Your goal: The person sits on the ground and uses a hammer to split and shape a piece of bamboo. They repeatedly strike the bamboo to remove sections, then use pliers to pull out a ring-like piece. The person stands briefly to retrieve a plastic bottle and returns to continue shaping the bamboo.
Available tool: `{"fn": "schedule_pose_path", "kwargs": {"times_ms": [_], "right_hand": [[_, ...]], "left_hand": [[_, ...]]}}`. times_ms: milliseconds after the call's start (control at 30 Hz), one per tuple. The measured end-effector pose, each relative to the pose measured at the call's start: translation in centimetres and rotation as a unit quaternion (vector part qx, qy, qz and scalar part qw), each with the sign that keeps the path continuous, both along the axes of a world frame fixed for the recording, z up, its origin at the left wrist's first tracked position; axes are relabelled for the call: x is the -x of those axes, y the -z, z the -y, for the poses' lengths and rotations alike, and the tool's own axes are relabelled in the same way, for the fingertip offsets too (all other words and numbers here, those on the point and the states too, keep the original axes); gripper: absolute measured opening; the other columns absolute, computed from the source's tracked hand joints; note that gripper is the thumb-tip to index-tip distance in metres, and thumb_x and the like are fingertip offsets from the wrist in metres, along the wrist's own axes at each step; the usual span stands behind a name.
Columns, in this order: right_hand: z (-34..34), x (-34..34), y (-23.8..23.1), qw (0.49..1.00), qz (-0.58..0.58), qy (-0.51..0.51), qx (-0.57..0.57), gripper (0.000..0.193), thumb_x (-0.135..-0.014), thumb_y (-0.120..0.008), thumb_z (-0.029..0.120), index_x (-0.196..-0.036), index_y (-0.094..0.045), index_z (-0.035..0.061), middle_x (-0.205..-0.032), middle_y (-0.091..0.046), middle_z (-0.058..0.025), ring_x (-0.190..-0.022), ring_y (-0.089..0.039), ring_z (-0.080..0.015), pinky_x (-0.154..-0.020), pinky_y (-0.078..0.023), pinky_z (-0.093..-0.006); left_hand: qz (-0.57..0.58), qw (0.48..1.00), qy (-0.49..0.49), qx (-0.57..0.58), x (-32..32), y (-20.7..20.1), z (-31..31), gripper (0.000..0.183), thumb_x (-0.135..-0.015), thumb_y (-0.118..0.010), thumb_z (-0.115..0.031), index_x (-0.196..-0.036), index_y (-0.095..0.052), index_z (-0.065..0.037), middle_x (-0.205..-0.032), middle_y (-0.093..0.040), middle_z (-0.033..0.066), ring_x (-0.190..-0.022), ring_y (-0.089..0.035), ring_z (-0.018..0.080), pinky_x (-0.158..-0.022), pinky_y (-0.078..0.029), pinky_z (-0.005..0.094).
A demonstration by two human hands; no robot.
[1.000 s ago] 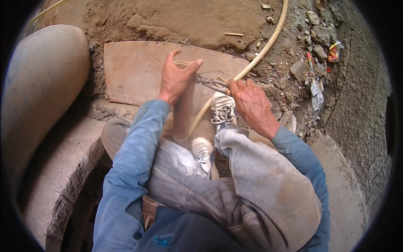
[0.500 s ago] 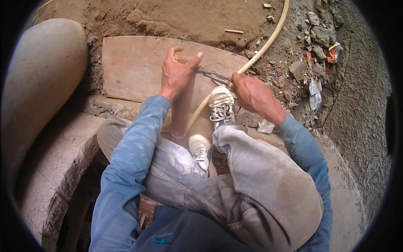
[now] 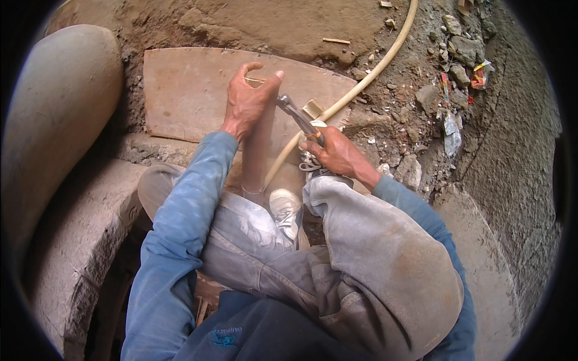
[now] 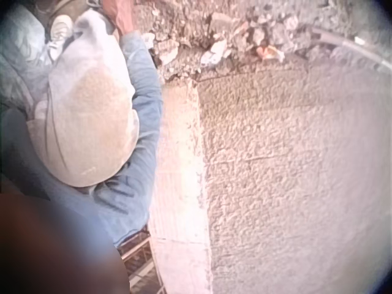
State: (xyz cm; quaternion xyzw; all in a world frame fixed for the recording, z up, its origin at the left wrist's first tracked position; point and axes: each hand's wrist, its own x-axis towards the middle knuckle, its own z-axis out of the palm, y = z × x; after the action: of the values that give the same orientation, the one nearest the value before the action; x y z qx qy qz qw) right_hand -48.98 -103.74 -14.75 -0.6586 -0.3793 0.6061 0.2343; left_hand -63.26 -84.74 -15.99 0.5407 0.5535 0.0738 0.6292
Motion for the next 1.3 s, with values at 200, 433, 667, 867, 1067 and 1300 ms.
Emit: {"fn": "schedule_pose_path", "kwargs": {"times_ms": [200,433,667,867,1067,1300], "right_hand": [[0.7,1.7,0.9,0.998,-0.021,0.066,-0.009,0.031,-0.098,-0.068,0.024,-0.096,-0.062,-0.0062,-0.081,-0.061,-0.0225,-0.081,-0.063,-0.0373,-0.078,-0.048,-0.0476],[-0.3,-4.0,0.2,0.880,-0.403,0.084,0.239,0.026,-0.098,-0.072,0.025,-0.097,-0.059,0.0017,-0.073,-0.060,-0.0054,-0.060,-0.060,-0.0157,-0.054,-0.052,-0.0335],[-0.7,-6.5,-0.5,0.991,-0.094,-0.088,-0.038,0.051,-0.087,-0.083,0.030,-0.116,-0.053,0.0015,-0.079,-0.065,-0.0090,-0.063,-0.068,-0.0235,-0.056,-0.054,-0.0395],[-0.5,-7.2,-1.9,0.894,0.368,-0.225,-0.122,0.065,-0.079,-0.077,0.017,-0.134,-0.050,-0.0034,-0.115,-0.064,-0.0200,-0.100,-0.065,-0.0349,-0.081,-0.051,-0.0472],[-0.3,-7.7,-1.0,0.951,0.203,-0.226,-0.052,0.056,-0.093,-0.066,0.033,-0.133,-0.054,-0.0049,-0.112,-0.061,-0.0194,-0.111,-0.061,-0.0322,-0.089,-0.052,-0.0461],[-2.2,-8.0,-0.5,0.972,0.058,-0.227,0.036,0.048,-0.101,-0.062,0.040,-0.130,-0.062,0.0021,-0.099,-0.069,-0.0210,-0.101,-0.067,-0.0353,-0.090,-0.053,-0.0482]], "left_hand": [[-0.008,1.000,0.010,-0.026,0.3,0.8,-0.1,0.072,-0.084,-0.084,-0.040,-0.134,-0.055,0.002,-0.093,-0.072,0.0133,-0.080,-0.068,0.0177,-0.070,-0.057,0.0325],[-0.015,0.980,0.086,-0.178,3.4,1.2,0.9,0.109,-0.075,-0.085,-0.066,-0.148,-0.041,0.001,-0.125,-0.065,0.0237,-0.114,-0.065,0.0282,-0.100,-0.053,0.0435],[0.005,0.995,0.100,-0.011,4.1,0.1,2.5,0.091,-0.081,-0.078,-0.070,-0.139,-0.052,-0.005,-0.122,-0.066,0.0132,-0.111,-0.064,0.0216,-0.096,-0.054,0.0369],[0.082,0.996,0.021,0.034,4.0,1.4,2.3,0.070,-0.095,-0.064,-0.066,-0.130,-0.059,-0.006,-0.115,-0.066,0.0059,-0.102,-0.060,0.0119,-0.088,-0.052,0.0317],[0.159,0.956,-0.050,0.242,4.1,2.1,0.8,0.083,-0.091,-0.056,-0.078,-0.128,-0.062,-0.004,-0.111,-0.067,0.0053,-0.101,-0.061,0.0126,-0.089,-0.053,0.0315],[0.158,0.967,-0.036,0.194,3.9,2.9,1.0,0.086,-0.089,-0.055,-0.079,-0.127,-0.062,-0.003,-0.109,-0.067,0.0054,-0.096,-0.063,0.0131,-0.084,-0.054,0.0313]]}}
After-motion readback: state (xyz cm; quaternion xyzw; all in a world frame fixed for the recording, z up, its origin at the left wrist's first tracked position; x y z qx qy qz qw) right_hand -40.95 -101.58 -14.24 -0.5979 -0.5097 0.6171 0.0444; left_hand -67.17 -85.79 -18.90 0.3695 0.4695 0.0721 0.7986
